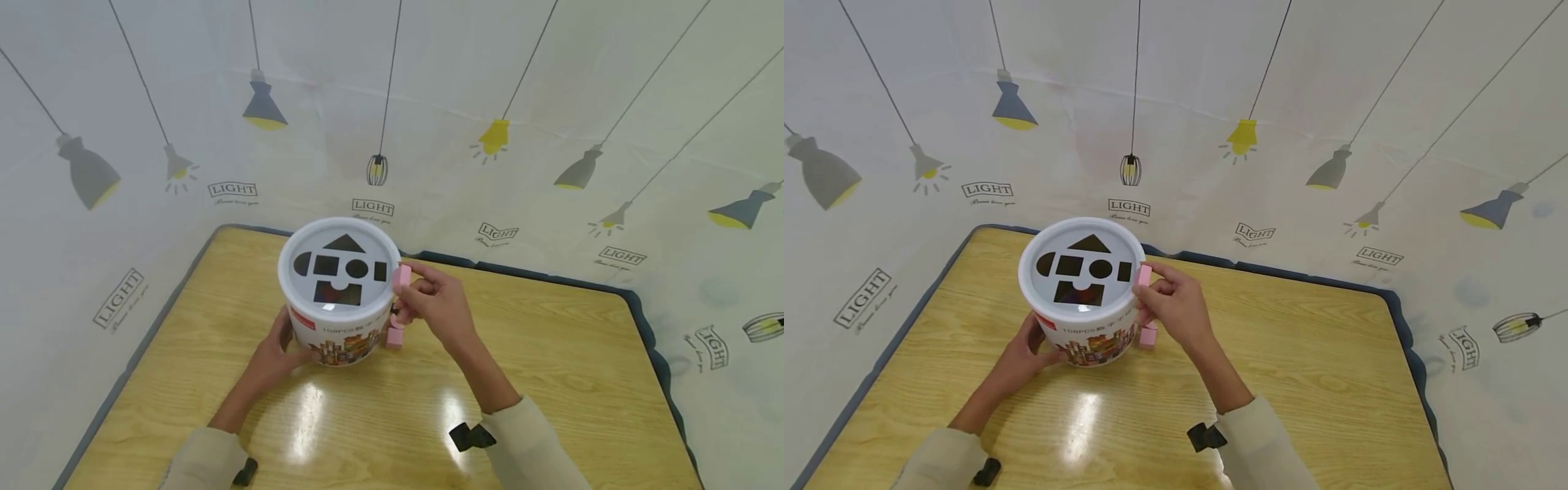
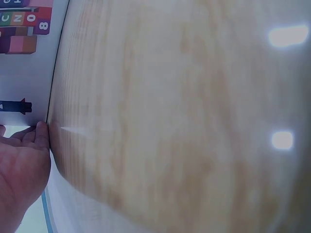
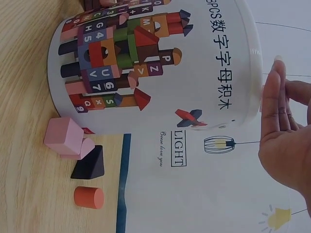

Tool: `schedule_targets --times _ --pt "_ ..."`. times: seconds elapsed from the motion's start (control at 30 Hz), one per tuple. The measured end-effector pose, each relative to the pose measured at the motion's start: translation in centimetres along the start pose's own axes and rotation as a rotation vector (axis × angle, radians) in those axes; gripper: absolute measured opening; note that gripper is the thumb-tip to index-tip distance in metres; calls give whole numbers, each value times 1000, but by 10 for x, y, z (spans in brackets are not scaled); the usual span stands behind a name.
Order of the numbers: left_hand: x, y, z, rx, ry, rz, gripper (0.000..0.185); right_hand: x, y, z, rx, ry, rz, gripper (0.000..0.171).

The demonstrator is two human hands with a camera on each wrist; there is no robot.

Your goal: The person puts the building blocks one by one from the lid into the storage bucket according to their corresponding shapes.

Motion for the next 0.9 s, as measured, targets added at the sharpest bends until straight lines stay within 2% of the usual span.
schedule_targets --times 0.1,0.27,0.47,0.57,0.77,0.9 --pt "0 0 0 5 -3 -5 114 1 -2 -2 3 -31 -3 42" --pt "-20 -2 -8 26 -30 -20 112 0 -5 -5 8 -66 4 41" --pt "-20 -2 -7 24 -17 -15 113 -2 -8 -13 -15 -75 1 43" --pt "-14 -2 -4 18 0 -10 114 -3 -9 -17 -33 -70 -21 43" --pt "11 1 3 0 -2 -10 112 -3 -13 -23 -58 -72 -21 45" --pt "16 2 6 -2 4 -10 111 -2 -15 -26 -55 -84 4 45"
Point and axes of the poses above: each hand's wrist, its own z-axis away from the middle knuckle, its own y-axis out of the back of the hand, x = y × z, the point moved 8 cm from there along -z, towards the middle knuckle, and after that the axes turned 5 degrees about -z, right-handed, at the moved point
